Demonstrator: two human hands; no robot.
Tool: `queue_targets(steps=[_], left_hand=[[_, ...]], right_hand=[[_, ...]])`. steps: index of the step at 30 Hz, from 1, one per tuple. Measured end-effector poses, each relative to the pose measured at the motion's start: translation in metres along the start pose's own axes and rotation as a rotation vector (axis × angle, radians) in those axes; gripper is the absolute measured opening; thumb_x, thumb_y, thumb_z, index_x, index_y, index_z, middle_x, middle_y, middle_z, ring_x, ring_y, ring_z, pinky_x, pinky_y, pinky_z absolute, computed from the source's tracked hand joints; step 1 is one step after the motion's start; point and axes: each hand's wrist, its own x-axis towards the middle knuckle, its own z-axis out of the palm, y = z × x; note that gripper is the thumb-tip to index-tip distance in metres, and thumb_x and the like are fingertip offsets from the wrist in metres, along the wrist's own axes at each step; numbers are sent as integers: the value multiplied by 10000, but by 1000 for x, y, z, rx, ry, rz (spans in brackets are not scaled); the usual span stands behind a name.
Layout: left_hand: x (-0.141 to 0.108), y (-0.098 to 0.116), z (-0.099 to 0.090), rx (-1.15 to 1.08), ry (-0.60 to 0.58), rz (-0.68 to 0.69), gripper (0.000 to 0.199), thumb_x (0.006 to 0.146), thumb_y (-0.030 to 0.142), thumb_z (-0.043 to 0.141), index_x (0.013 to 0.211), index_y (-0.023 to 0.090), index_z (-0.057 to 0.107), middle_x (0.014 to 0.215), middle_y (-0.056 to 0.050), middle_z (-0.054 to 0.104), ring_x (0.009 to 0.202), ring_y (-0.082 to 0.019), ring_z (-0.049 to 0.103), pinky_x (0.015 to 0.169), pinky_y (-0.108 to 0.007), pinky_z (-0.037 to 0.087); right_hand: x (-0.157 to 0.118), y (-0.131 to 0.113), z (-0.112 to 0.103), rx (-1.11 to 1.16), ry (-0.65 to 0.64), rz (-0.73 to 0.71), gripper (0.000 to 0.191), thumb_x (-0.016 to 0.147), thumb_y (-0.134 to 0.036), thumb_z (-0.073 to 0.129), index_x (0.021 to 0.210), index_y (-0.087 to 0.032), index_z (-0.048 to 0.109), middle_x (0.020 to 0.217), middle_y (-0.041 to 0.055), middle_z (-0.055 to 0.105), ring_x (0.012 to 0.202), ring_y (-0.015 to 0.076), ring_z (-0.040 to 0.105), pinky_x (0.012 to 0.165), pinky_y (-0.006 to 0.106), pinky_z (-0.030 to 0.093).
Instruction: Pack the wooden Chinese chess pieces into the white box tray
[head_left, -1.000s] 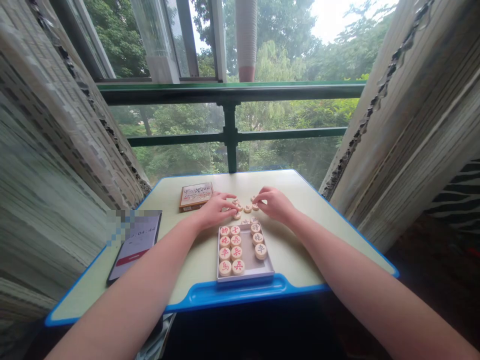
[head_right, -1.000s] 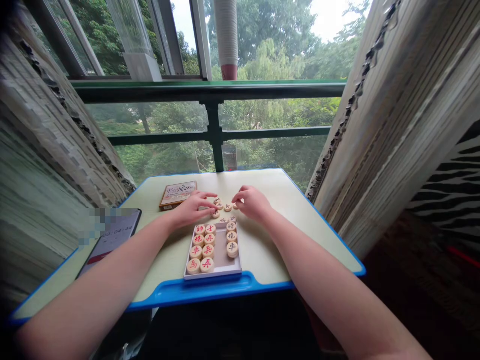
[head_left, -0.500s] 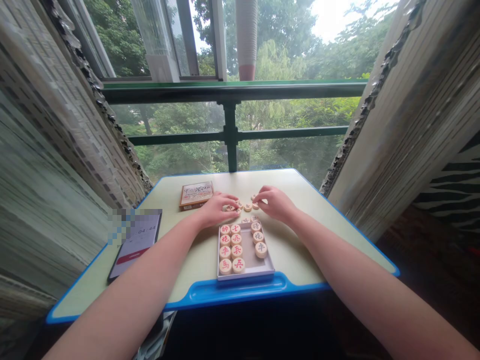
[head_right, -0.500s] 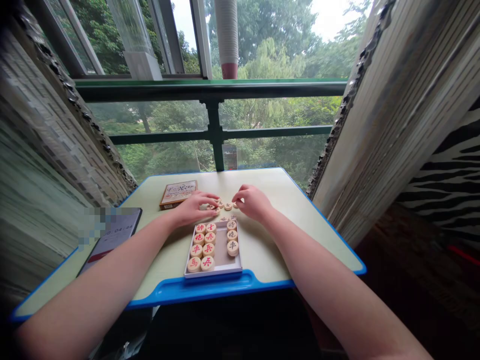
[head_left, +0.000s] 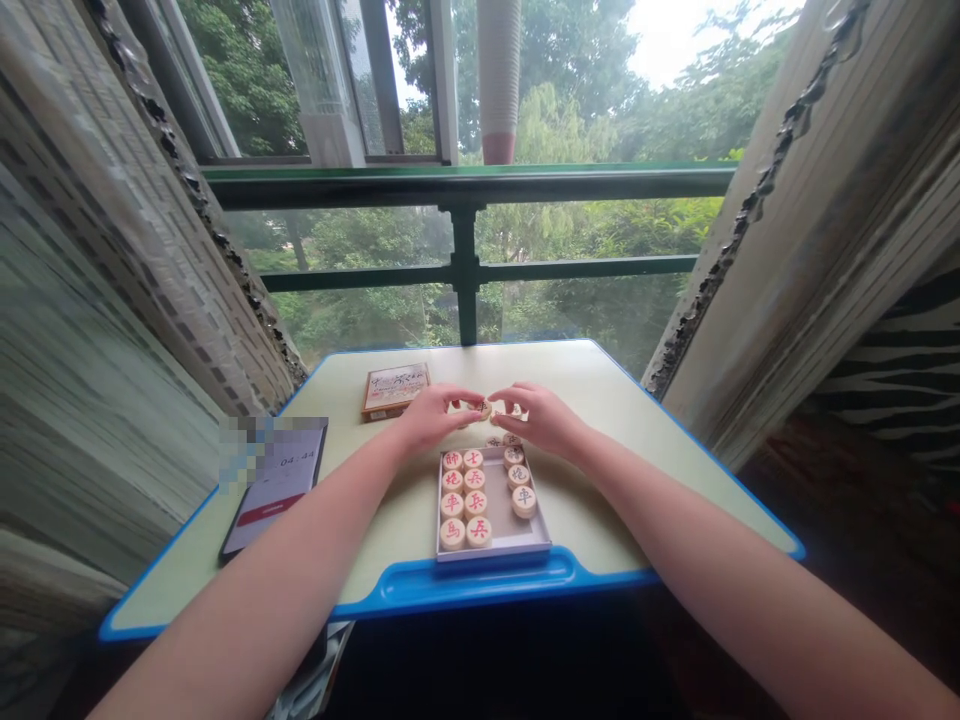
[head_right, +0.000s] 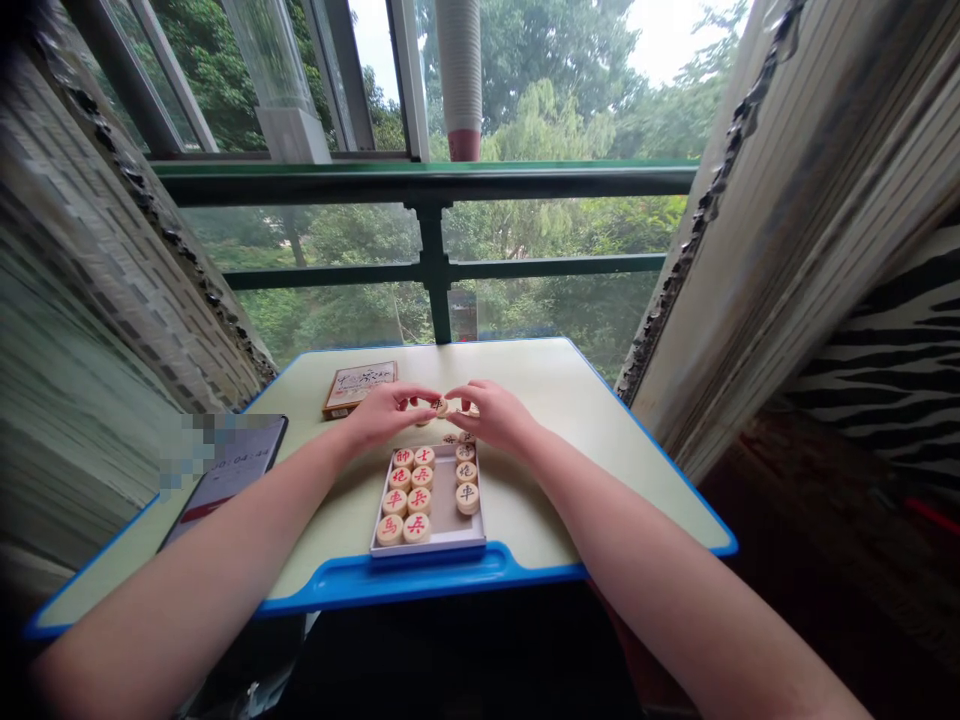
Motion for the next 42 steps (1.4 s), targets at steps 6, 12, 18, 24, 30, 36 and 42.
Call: queue_targets(steps=[6, 12, 18, 24, 30, 36, 42], left_hand=[[-2, 7, 1, 12, 19, 33, 307, 721, 385, 639, 947, 184, 697, 900, -32, 700, 750, -152, 576, 705, -267, 463], [-1, 2, 3, -9, 28, 23, 350, 696, 372, 665, 983, 172, 689, 896, -38, 703, 728, -147, 577, 672, -253, 462], [-1, 2, 3, -39, 36, 16, 287, 724, 357, 640, 922, 161, 709, 803, -38, 713, 658, -129, 576, 634, -232, 447], [-1, 2, 3, -46, 42, 27, 285, 722, 380, 639, 896, 170, 719, 797, -33, 714, 646, -126, 583, 611, -222, 440], [0, 2, 2, -1, 89, 32, 234, 727, 318, 643, 889, 169, 724, 809, -35, 718, 636, -119, 575, 613, -215, 439], [-1, 5, 2, 32, 92, 51, 206, 715, 301, 664, 874, 189, 731, 764, -24, 712, 635, -120, 568, 615, -212, 432], [-2, 7, 1, 47, 121, 67, 195, 712, 307, 672, 865, 205, 735, 728, -20, 703, 616, -118, 562, 600, -214, 427]], right_hand=[[-1, -4, 0, 42, 5, -2, 220, 789, -317, 598, 956, -181, 646, 773, 27, 597, 673, 116, 510, 651, 239, 409], [-1, -2, 0, 73, 41, 24, 186, 778, -271, 615, 924, -173, 675, 753, 26, 596, 644, 106, 508, 637, 229, 410], [0, -2, -1, 100, 43, 6, 164, 775, -234, 616, 906, -183, 701, 708, 20, 588, 613, 100, 502, 617, 224, 405], [0, -5, -3, 85, 49, 18, 155, 768, -233, 616, 881, -186, 710, 682, 19, 586, 598, 104, 497, 604, 229, 403], [0, -8, -5, 119, 64, 39, 307, 727, -308, 654, 999, -165, 656, 717, 23, 617, 622, 113, 500, 621, 239, 418], [1, -5, -4, 151, 77, 69, 184, 730, -272, 642, 876, -167, 684, 682, 21, 629, 601, 106, 490, 595, 230, 403], [-2, -5, -4, 302, 88, 145, 242, 705, -354, 658, 840, -159, 703, 676, 27, 650, 565, 101, 460, 547, 230, 382]])
